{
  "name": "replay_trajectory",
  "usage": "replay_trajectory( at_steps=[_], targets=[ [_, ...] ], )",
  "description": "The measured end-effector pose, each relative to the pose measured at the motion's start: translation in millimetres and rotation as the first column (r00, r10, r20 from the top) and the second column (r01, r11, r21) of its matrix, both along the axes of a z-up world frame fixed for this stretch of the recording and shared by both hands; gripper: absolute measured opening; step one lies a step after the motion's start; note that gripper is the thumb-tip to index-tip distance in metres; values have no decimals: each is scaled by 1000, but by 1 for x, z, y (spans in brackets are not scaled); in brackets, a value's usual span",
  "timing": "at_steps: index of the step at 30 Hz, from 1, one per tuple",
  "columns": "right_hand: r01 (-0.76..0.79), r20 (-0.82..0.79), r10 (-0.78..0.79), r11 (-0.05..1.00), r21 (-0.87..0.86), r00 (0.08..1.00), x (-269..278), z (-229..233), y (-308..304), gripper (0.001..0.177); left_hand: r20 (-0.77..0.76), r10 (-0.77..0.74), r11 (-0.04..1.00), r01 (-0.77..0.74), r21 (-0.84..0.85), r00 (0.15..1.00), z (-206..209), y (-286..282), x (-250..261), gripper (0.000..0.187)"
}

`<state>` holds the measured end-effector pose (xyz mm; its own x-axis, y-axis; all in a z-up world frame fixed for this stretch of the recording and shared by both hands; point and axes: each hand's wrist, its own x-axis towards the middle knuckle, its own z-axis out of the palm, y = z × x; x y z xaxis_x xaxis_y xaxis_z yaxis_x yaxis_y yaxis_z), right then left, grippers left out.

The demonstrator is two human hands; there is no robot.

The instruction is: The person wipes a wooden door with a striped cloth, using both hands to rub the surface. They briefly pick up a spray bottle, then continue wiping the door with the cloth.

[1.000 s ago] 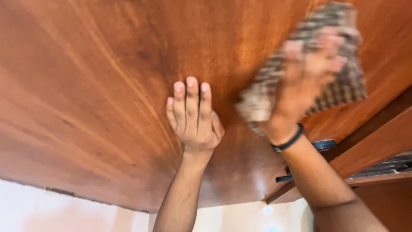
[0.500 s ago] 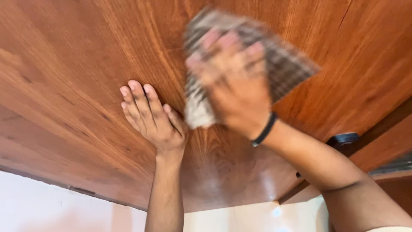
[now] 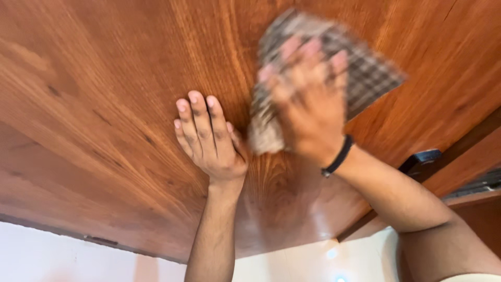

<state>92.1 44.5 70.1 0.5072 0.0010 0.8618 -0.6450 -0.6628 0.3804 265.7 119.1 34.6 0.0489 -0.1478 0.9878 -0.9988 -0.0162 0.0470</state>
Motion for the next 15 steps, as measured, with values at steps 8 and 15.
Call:
replay_trajectory(
  at_steps=[8, 15],
  targets=[
    [144, 427, -184, 982, 124, 885, -59, 34, -43, 56, -11, -1, 1000, 1, -8, 1000, 1, 1, -1, 43],
    [114, -42, -115, 993, -24, 992, -10, -59, -9, 48, -5, -34, 999, 34, -12, 999, -1, -1, 3, 42]
  ],
)
